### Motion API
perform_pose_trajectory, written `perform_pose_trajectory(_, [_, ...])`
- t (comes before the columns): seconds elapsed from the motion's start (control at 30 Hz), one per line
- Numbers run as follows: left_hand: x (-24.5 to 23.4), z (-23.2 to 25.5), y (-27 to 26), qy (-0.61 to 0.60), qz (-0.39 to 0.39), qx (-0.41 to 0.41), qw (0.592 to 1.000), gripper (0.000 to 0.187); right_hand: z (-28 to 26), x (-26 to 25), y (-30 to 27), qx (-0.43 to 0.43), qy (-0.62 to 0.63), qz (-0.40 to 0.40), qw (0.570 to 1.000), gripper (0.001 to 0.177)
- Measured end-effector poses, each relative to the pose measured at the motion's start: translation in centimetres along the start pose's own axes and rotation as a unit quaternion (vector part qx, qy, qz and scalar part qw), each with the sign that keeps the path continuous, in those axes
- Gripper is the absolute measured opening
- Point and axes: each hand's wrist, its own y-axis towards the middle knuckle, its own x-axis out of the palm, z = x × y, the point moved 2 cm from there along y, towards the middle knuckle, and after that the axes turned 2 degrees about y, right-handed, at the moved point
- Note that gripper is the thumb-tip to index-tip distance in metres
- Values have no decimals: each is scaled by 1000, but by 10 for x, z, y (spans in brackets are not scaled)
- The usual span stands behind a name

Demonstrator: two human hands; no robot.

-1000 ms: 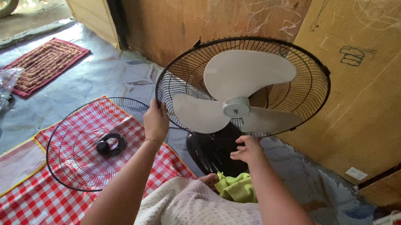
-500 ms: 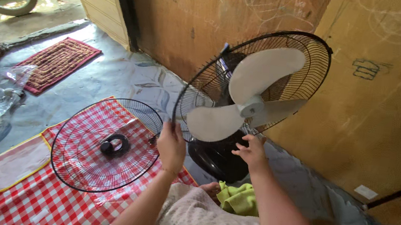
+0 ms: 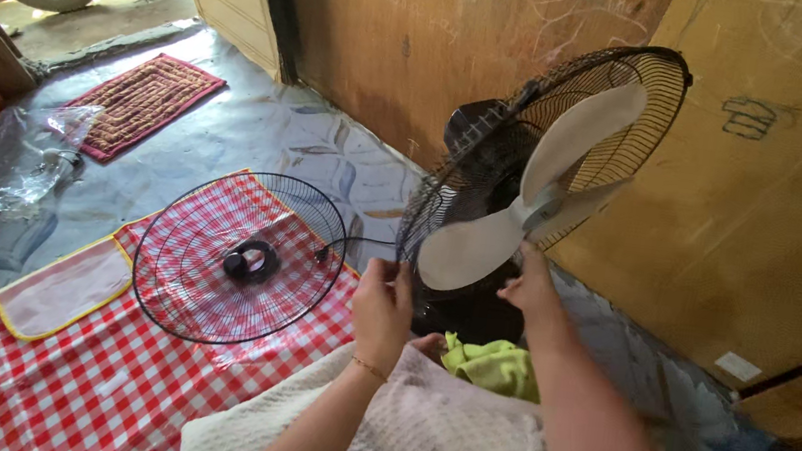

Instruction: The person disassembles a standing electric fan by removing the front grille, unscrewing the blade hub, and detaching the fan blades. The removed parts are placed on a checkered mat on the floor.

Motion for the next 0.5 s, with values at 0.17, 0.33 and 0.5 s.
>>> perform_pose_trajectory(0.17, [-12, 1, -1, -23, -57, 11, 998, 27, -39, -12, -43, -83, -54, -45, 994, 91])
perform_pose_trajectory(0.33, [-32, 19, -13, 37, 33, 122, 991, 45, -77, -5, -107, -150, -97, -154, 972, 99])
perform_pose_trajectory(0.5, [-41, 47, -26, 10, 49, 245, 968, 55, -66, 19, -127, -209, -137, -109, 962, 110])
